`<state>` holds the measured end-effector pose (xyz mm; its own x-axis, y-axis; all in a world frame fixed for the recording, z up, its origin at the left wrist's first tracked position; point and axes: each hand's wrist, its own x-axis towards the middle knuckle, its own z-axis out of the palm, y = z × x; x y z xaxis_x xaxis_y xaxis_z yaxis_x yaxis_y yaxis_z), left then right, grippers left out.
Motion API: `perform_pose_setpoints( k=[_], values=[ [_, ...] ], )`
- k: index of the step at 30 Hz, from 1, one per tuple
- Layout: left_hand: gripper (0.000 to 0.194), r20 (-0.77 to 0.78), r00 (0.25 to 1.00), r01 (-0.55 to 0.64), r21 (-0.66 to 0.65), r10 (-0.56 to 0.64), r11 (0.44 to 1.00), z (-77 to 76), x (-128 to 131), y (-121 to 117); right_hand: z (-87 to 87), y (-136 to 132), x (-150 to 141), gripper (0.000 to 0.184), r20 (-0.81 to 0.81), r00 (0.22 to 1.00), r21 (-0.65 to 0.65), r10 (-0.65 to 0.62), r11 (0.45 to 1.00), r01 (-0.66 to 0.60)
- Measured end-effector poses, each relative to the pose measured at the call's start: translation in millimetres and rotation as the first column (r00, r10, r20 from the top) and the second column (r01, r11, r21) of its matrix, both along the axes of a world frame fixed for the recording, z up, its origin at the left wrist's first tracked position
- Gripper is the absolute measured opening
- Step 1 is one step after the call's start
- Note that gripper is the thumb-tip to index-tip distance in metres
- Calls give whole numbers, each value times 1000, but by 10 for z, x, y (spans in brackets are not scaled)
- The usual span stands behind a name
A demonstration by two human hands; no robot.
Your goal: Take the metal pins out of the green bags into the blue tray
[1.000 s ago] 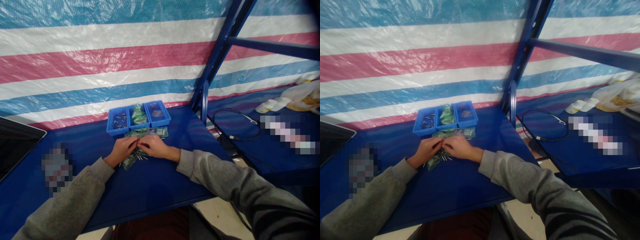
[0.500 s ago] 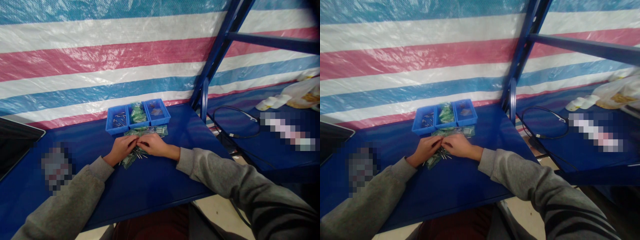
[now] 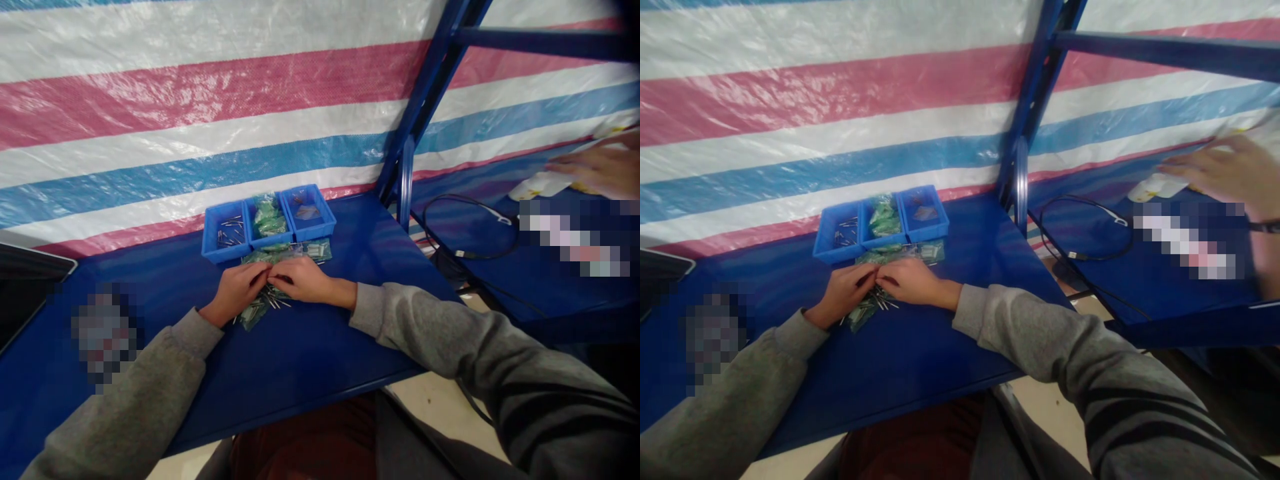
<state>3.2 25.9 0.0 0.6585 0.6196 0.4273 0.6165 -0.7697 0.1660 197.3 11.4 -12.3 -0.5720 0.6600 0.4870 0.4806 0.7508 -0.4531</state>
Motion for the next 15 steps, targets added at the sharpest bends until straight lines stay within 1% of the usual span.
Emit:
perform_pose_setpoints(
  k=[5, 15],
  values=[
    [23, -25, 1000, -8, -8, 8, 1000, -22, -8, 8, 18, -9, 15, 15, 12, 1000, -12, 0, 1000, 0],
    [22, 13, 1000, 11, 4, -11, 1000, -26, -8, 12, -28, 8, -10, 14, -7, 1000, 3, -3, 1000, 3]
  ],
)
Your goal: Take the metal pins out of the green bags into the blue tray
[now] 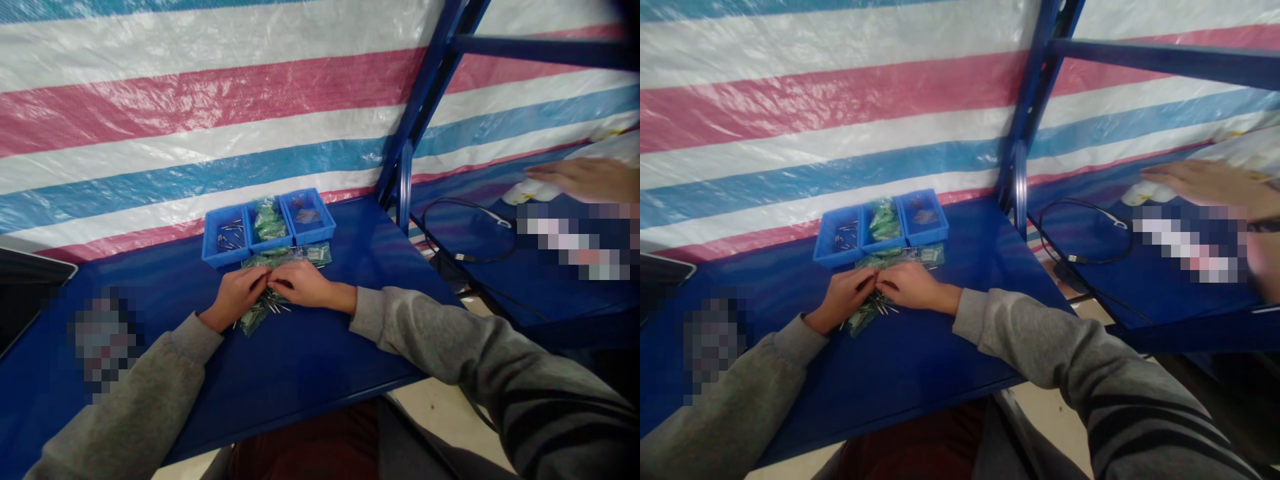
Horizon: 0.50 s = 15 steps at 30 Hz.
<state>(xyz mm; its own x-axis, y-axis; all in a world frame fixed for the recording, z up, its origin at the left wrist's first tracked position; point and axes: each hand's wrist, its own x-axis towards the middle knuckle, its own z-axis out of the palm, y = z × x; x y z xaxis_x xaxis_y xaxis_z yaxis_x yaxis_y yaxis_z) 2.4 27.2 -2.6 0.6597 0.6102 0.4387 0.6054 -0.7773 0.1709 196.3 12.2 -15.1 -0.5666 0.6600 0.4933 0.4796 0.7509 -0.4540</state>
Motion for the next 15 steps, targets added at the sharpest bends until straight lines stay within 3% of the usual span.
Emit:
perform_pose_setpoints(
  k=[6, 15],
  values=[
    [23, 64, 998, 4, -23, -3, 1000, -12, -7, -2, 24, -4, -5, 14, -16, 1000, 15, -9, 1000, 9],
    [18, 211, 977, -31, -43, 39, 999, 87, 15, -62, 79, -28, -7, 17, -73, 993, -90, -90, 992, 83]
  ],
)
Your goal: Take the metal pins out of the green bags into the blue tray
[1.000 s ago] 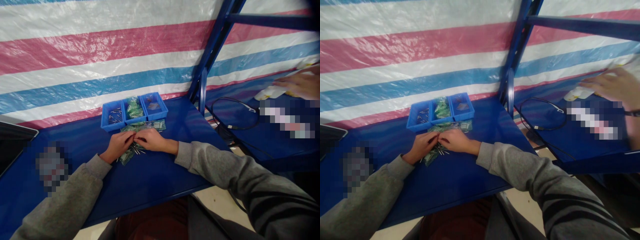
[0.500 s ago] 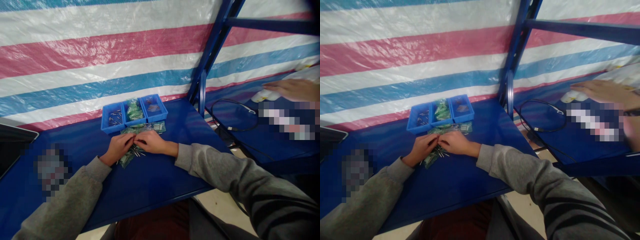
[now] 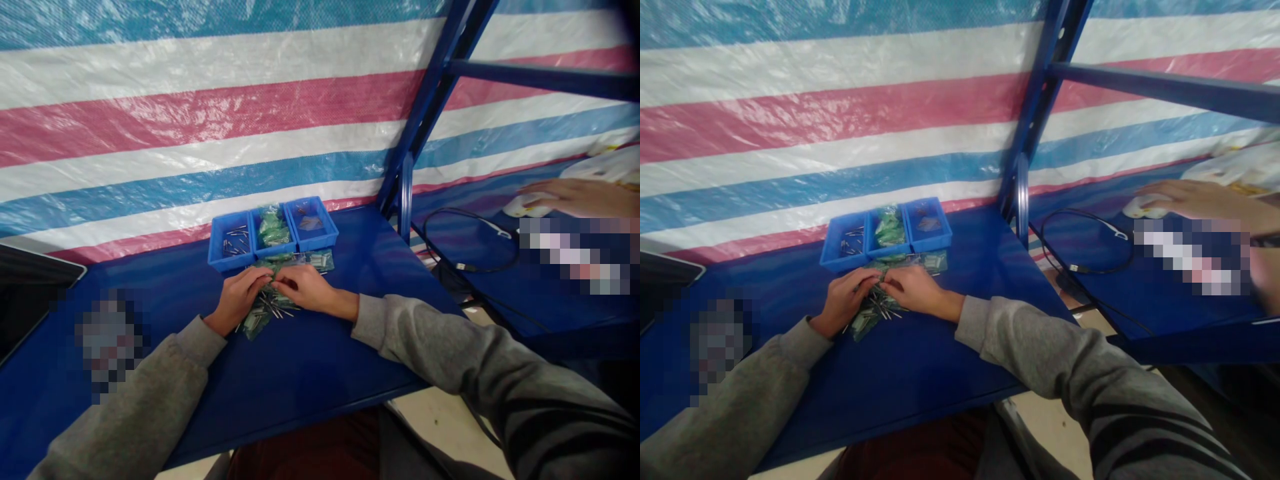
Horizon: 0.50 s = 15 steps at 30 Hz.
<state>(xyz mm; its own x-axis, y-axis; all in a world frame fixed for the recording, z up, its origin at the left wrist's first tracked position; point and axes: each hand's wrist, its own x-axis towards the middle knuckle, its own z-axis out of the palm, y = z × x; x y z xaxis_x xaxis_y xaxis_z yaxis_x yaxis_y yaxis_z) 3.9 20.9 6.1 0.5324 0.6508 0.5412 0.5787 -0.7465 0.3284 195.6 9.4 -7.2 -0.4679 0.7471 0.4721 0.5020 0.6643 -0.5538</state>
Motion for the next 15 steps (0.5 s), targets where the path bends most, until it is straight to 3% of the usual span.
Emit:
perform_pose_setpoints(
  k=[6, 15],
  values=[
    [13, 101, 992, -76, 50, 70, 996, 2, -23, -45, -22, 3, -4, 19, 24, 999, 15, 46, 999, -46],
    [16, 26, 998, -54, 32, 53, 998, -13, -17, -18, -20, -2, -1, 16, 38, 998, 63, 56, 996, -58]
  ],
)
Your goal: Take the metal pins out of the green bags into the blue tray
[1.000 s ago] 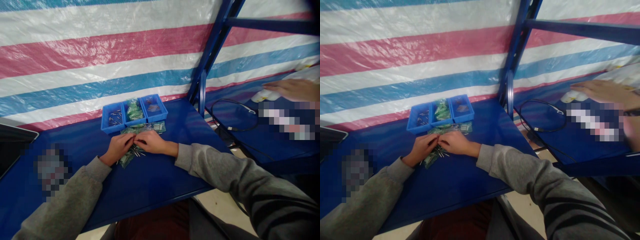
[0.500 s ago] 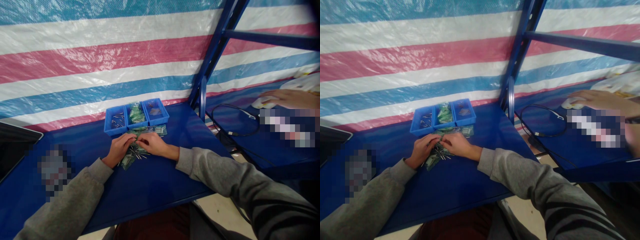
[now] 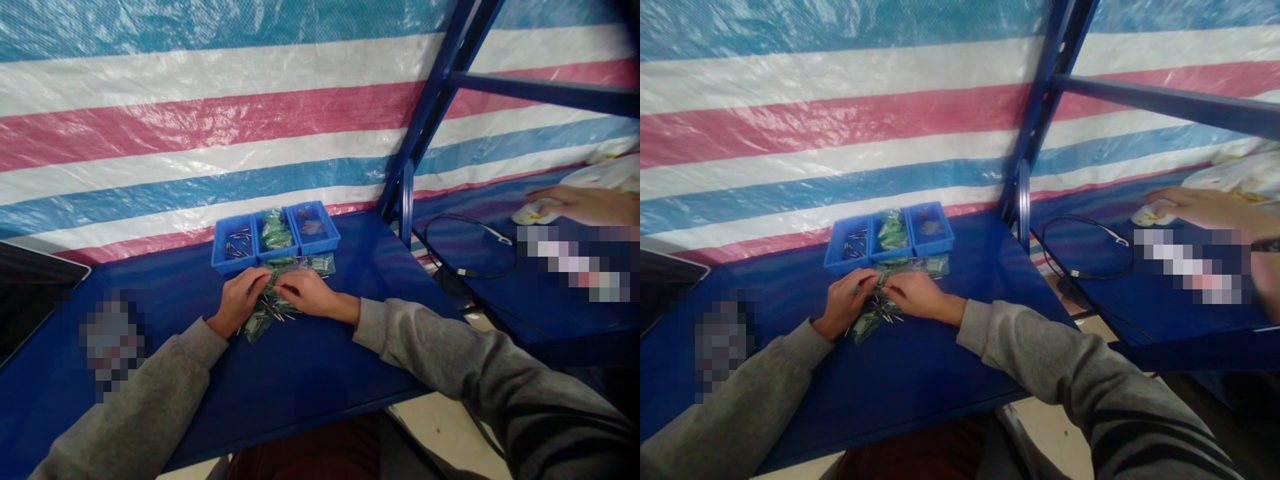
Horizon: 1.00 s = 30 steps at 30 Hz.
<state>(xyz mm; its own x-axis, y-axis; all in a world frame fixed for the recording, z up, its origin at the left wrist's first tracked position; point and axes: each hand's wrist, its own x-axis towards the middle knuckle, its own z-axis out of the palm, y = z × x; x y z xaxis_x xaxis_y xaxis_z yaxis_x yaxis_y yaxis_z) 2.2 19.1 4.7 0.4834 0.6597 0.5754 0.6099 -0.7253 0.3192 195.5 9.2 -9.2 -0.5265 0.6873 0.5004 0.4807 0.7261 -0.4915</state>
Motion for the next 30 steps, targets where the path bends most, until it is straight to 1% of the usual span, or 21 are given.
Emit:
perform_pose_setpoints(
  k=[5, 9, 11, 13, 15, 17, 18, 19, 20, 22, 24, 25, 28, 30],
  values=[
    [20, -9, 1000, -21, -45, 21, 999, 42, 4, -17, 16, -20, 10, 19, -91, 995, -36, -40, 999, 37],
    [17, 40, 999, -5, 6, 5, 1000, 42, 1, -37, 22, -27, 18, 23, -131, 987, -79, -89, 994, 79],
    [16, 83, 996, -20, 32, 17, 999, 39, -6, -52, 28, -30, 20, 23, -133, 985, -94, -106, 991, 94],
    [15, 147, 987, -72, 73, 61, 995, 50, -26, -53, 38, -32, 20, 23, -134, 983, -102, -126, 988, 113],
    [14, 222, 967, -157, 141, 124, 977, 84, -57, -24, 48, -35, 19, 23, -136, 981, -100, -138, 987, 125],
    [14, 278, 938, -269, 208, 207, 940, 142, -86, 40, 55, -35, 18, 23, -130, 982, -92, -134, 988, 123],
    [15, 295, 917, -342, 231, 269, 911, 176, -96, 81, 56, -35, 18, 22, -124, 983, -86, -132, 989, 122],
    [16, 268, 906, -391, 236, 327, 890, 209, -100, 122, 54, -34, 18, 22, -117, 984, -76, -134, 989, 126],
    [18, 216, 902, -418, 221, 374, 881, 241, -99, 159, 50, -34, 18, 21, -112, 983, -64, -142, 989, 136],
    [27, 139, 895, -443, 161, 424, 882, 292, -85, 204, 37, -38, 19, 19, -107, 981, -24, -160, 987, 158],
    [28, 131, 907, -413, 104, 400, 905, 317, -60, 199, 20, -51, 17, 18, -97, 987, 35, -129, 991, 133],
    [26, 144, 922, -372, 80, 359, 925, 318, -45, 178, 12, -60, 15, 17, -81, 993, 68, -89, 993, 94],
    [21, 161, 972, -175, 7, 172, 985, 270, 7, 80, -4, -86, 3, 18, -21, 1000, 144, 21, 989, -18],
    [19, 139, 988, -61, -32, 64, 998, 208, 44, 21, -10, -86, -4, 18, -14, 1000, 148, 25, 989, -22]
  ],
)
